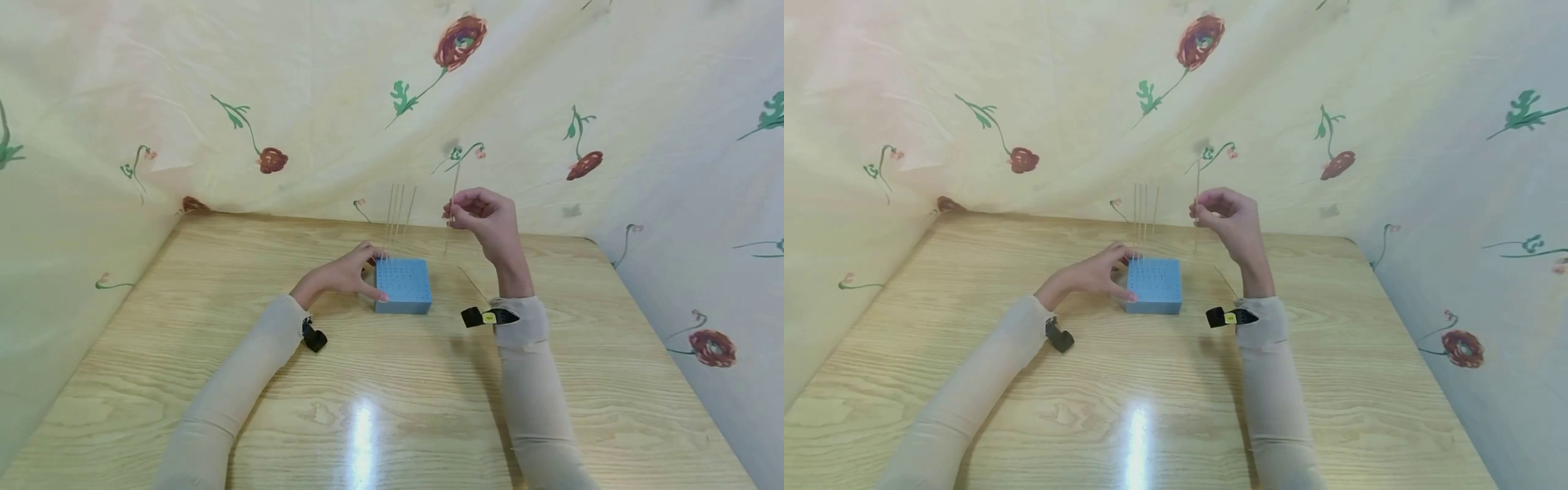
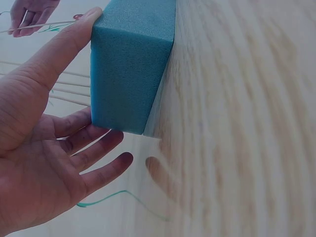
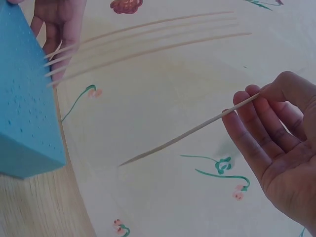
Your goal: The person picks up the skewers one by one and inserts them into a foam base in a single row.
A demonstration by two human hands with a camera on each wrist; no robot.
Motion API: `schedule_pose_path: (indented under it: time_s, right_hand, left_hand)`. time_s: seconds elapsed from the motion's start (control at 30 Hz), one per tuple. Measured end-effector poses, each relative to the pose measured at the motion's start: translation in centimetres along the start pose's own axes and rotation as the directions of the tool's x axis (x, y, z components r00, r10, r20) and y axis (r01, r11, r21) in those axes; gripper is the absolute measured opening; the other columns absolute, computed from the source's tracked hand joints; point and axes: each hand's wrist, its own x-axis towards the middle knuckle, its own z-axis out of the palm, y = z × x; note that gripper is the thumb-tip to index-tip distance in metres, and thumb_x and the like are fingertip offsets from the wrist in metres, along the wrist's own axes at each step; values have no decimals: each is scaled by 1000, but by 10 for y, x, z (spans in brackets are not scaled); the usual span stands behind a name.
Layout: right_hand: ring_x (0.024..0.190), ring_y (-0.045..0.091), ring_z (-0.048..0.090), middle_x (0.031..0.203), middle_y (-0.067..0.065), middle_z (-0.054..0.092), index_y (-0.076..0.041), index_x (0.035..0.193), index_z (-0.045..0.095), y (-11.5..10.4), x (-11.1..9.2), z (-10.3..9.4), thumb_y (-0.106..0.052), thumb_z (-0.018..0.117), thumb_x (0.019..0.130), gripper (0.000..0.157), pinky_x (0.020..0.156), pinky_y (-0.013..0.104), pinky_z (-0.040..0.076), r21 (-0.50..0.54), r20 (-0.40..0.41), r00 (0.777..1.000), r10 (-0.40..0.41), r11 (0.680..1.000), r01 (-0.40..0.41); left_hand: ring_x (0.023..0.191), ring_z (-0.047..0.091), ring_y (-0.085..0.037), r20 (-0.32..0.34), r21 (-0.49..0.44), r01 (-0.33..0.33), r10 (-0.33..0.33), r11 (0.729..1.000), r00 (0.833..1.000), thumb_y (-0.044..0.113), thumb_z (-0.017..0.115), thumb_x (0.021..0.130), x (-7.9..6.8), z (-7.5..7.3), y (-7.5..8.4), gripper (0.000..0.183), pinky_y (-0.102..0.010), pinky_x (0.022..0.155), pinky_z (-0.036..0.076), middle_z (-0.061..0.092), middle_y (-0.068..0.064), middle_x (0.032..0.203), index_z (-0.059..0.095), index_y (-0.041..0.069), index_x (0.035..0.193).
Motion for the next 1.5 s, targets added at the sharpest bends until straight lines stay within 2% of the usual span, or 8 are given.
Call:
schedule_pose_path:
  time_s: [0.47,0.9,1.37,1.5]
  right_hand:
    - [82,18,74,89,8,76,1,94,70,6,1,11,9,69,90,9,72,30,62,96,38,999,0,995,-4]
    - [84,18,73,90,7,75,3,97,69,5,-2,22,5,71,91,6,74,31,62,57,54,998,-8,998,5]
    - [86,17,73,92,6,75,0,97,69,9,-3,26,6,69,92,8,77,31,62,81,65,998,-15,997,9]
    - [86,17,73,92,6,75,4,98,67,10,-2,28,6,69,93,6,77,31,62,66,71,997,-13,998,8]
  left_hand:
    - [137,38,-31,-3,12,-2,2,1000,1000,33,85,85,2,0,0,90,-51,114,37,35,-13,145,35,6,155]
    - [137,37,-32,1,3,-11,11,1000,1000,29,85,85,-1,-1,3,91,-52,117,34,35,-15,144,34,3,156]
    - [138,37,-32,2,10,-1,1,1000,1000,30,86,84,-1,-1,5,89,-51,117,34,36,-14,144,37,5,154]
    - [139,37,-32,1,11,4,-4,1000,1000,30,85,85,0,-1,4,89,-51,118,34,36,-14,144,36,5,154]
